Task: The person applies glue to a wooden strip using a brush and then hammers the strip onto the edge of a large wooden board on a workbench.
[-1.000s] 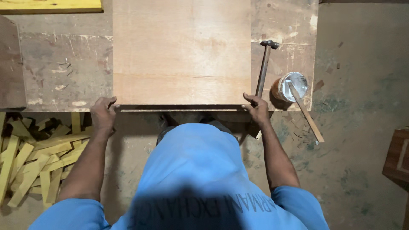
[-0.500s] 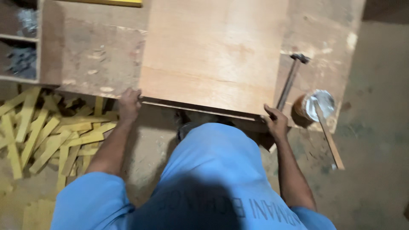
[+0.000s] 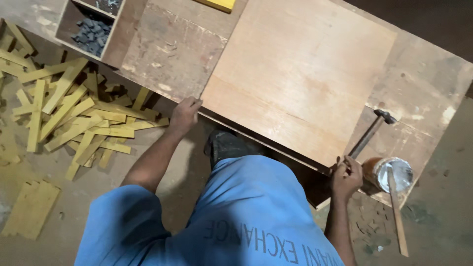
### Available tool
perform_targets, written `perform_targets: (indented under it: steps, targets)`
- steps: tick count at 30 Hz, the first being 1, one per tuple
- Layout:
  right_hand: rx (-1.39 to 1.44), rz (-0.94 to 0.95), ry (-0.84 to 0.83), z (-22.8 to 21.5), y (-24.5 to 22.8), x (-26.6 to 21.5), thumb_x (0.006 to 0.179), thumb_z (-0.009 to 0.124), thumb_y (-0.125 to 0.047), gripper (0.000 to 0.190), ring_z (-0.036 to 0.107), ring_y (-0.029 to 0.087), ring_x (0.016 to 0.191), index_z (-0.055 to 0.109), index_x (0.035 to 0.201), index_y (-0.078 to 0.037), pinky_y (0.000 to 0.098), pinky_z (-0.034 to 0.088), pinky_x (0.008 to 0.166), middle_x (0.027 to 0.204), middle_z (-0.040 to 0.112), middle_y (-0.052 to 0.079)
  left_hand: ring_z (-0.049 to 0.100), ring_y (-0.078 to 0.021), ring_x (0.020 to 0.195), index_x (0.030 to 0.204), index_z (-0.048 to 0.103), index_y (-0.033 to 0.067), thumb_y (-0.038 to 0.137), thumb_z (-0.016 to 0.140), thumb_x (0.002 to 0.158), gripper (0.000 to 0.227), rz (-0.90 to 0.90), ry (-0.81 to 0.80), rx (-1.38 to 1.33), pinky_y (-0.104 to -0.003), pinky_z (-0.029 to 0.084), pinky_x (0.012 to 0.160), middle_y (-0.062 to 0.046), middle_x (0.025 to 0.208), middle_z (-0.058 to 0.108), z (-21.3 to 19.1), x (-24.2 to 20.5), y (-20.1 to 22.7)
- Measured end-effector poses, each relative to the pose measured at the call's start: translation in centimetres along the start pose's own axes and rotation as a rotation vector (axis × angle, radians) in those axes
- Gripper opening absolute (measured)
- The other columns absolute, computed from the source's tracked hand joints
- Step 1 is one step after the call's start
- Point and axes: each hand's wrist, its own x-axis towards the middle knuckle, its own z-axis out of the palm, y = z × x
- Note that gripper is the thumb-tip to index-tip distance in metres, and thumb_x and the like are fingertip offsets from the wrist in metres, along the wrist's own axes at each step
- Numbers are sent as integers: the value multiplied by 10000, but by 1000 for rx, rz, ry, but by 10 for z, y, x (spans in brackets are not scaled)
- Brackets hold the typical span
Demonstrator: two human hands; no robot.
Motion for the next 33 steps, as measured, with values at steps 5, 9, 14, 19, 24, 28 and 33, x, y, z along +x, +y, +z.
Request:
perform_targets:
  steps: [5,9,14,19,24,28,33]
  targets:
    - [91,112,109,35,-40,10,978,566,-16,251,691,227,1009,707,1184,16,336,608,898,1166,652,157,669,-338,975,1049,734,42,-11,640,819,253,-56,35,-76,-427,561,842,-135,1033,693,-17,7,-46]
    - [-223,188,152,55,-82,8,976,619,-32,257,668,288,1000,735,1199,15,399,553,825,1157,677,190,666,-369,975,1021,735,37,-14,622,842,217,-123,84,-112,-451,558,868,-165,1015,697,-29,34,-102]
    - [-242,234,97,99,-137,-2,983,636,-88,271,667,291,1067,716,1229,-6,383,555,873,1207,682,181,672,-384,1006,1044,729,37,21,627,915,166,-107,86,-122,-458,552,903,-178,1059,710,-24,99,-169]
    - [-292,357,118,140,-160,-19,957,679,-175,346,665,310,1077,693,1243,17,420,526,911,1235,679,191,676,-388,1002,1076,739,44,82,642,920,187,-194,-76,-275,-458,548,861,-183,1067,722,5,176,-191]
    - [-423,477,212,140,-126,-20,986,695,-250,424,661,330,1128,650,1311,18,437,518,977,1258,661,223,692,-360,971,1092,736,75,160,648,941,194,-276,-265,-392,-455,560,864,-167,1082,720,26,224,-152]
    - [-541,405,202,111,-79,12,969,730,-280,545,608,416,1177,566,1367,55,476,498,984,1324,560,280,659,-389,1026,1070,730,69,97,652,930,163,-172,-196,-254,-490,532,863,-169,1107,706,27,254,-149]
    - [-722,586,270,77,-42,47,949,687,-383,629,583,527,1082,547,1365,67,579,462,870,1237,574,347,609,-389,1160,1110,713,39,35,687,849,262,-2,-116,-144,-472,508,985,-170,1162,660,50,295,-167]
